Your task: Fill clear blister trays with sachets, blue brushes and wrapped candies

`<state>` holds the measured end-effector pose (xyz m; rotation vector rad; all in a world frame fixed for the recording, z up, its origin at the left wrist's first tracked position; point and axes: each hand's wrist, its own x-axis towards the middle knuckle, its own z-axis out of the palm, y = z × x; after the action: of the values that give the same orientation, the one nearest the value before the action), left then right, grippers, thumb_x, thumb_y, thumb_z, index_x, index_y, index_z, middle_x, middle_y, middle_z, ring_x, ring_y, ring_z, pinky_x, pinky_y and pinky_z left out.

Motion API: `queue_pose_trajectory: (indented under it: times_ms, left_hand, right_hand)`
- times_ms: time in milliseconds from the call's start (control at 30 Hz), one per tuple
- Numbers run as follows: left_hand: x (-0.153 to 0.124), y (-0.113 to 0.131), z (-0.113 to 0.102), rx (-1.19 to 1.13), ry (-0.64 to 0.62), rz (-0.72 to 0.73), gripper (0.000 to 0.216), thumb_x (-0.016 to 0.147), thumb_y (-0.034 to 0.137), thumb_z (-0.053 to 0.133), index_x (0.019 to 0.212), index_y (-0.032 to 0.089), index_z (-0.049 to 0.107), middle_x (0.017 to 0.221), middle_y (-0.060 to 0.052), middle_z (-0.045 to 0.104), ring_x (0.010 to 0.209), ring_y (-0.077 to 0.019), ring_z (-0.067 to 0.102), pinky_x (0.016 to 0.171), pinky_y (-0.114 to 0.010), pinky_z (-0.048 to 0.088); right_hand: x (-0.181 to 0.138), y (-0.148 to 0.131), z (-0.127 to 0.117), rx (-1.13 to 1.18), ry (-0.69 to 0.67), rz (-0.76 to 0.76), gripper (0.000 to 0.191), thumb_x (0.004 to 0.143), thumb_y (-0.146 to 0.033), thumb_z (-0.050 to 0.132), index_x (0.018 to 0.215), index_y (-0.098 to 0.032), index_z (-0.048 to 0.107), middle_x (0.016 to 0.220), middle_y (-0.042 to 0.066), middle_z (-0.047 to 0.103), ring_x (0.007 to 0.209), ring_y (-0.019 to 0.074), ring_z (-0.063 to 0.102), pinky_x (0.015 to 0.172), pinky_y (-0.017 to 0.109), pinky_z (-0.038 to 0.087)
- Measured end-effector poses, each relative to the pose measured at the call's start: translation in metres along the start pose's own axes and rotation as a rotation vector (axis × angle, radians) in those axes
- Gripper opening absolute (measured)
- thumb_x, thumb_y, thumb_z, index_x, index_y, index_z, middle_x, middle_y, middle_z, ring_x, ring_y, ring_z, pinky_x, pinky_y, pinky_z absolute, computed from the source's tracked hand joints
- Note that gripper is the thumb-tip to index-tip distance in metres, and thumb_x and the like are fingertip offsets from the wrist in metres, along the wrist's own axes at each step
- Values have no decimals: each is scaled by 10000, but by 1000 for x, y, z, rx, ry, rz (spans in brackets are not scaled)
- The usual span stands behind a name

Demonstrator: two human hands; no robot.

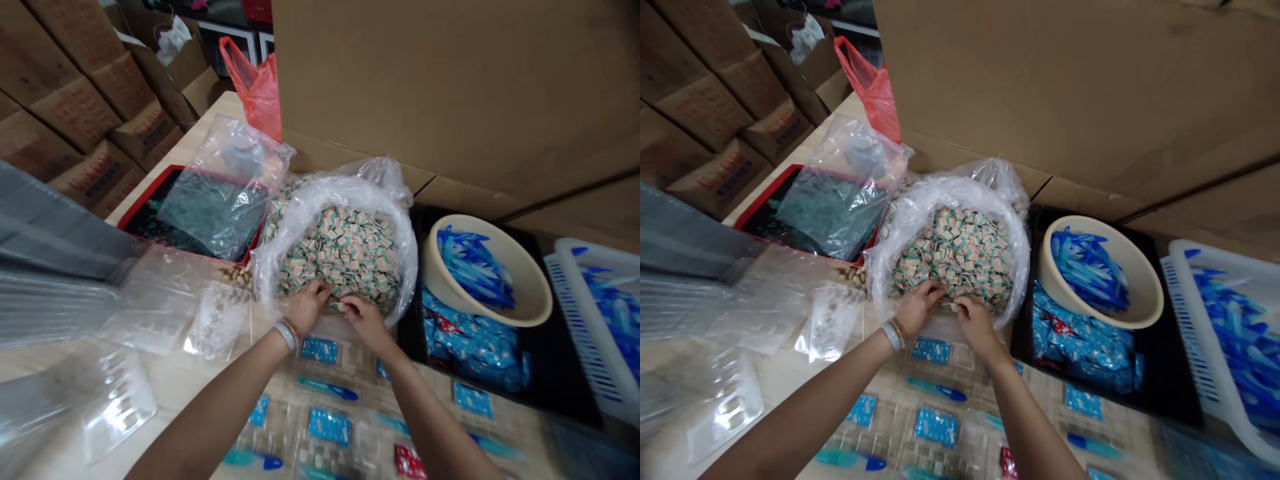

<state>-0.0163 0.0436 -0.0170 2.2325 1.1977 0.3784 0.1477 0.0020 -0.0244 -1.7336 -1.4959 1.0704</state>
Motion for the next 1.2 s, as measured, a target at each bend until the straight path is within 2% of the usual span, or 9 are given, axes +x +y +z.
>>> queue_pose_trajectory:
  times_ms: [100, 233, 367, 533, 633, 767, 933, 1100, 1200]
  left_hand:
    - [3, -2, -3, -124, 20, -27, 214, 784, 180, 465, 932, 203, 619, 936, -48, 555, 853, -148, 523, 764, -273, 434]
    - [5, -4, -6, -384, 105, -199, 167, 756, 193, 489, 763, 162, 653, 804, -43, 602, 785, -149, 547, 721, -258, 431]
    - [10, -8, -7, -656, 37, -355, 175, 739, 234, 485, 735, 160, 644, 667, -9, 621, 642, -134, 555, 598, -231, 429]
    - [17, -5, -8, -936, 37, -489, 146, 706, 239, 513, 729, 148, 624, 588, 4, 585, 540, -110, 527, 484, -201, 407]
    - [19, 1, -7, -1101, 57, -575, 125, 690, 228, 538, 738, 139, 611, 593, 5, 584, 535, -100, 534, 481, -193, 422]
    - [19, 7, -1, -1229, 111, -639, 126, 672, 221, 564, 756, 136, 601, 637, 2, 599, 555, -94, 547, 521, -204, 451]
    - [16, 12, 5, -1190, 210, -608, 129, 679, 238, 554, 756, 143, 595, 648, 7, 602, 567, -100, 547, 567, -231, 468]
    - [15, 11, 13, -971, 412, -639, 134, 705, 241, 520, 755, 148, 602, 697, -19, 624, 635, -132, 573, 577, -243, 467]
    - [15, 10, 19, -1013, 468, -719, 165, 735, 274, 485, 765, 160, 600, 692, -16, 630, 610, -137, 581, 563, -260, 479]
  right_hand:
    - [3, 3, 0, 271, 35, 154, 180, 684, -353, 547, 769, -200, 590, 661, 6, 579, 556, 146, 536, 537, 281, 441]
    - [6, -4, -2, 632, 131, 301, 235, 602, -376, 636, 749, -200, 586, 555, -31, 555, 498, 129, 514, 514, 273, 434]
    - [9, -19, -4, 862, 40, 363, 256, 536, -331, 695, 724, -188, 599, 577, -39, 559, 503, 106, 507, 503, 253, 425]
    - [12, -30, 0, 1061, -34, 445, 272, 505, -281, 716, 726, -182, 593, 575, -44, 556, 514, 93, 511, 514, 241, 424]
    - [15, -32, 7, 1084, -6, 461, 286, 492, -269, 717, 732, -193, 581, 595, -46, 565, 500, 88, 505, 498, 235, 417]
    - [17, -31, 18, 953, 137, 470, 294, 480, -292, 708, 728, -196, 582, 581, -40, 575, 474, 93, 493, 460, 231, 411]
    - [18, -28, 25, 785, 186, 475, 319, 530, -309, 675, 828, -220, 607, 642, -19, 591, 510, 115, 488, 414, 228, 397]
    - [15, -34, 21, 878, 170, 425, 187, 508, -254, 685, 665, -196, 601, 594, -39, 553, 507, 93, 466, 443, 214, 379]
    - [12, -37, 18, 1058, 158, 395, 183, 526, -243, 677, 682, -203, 591, 602, -48, 546, 511, 81, 463, 482, 215, 383]
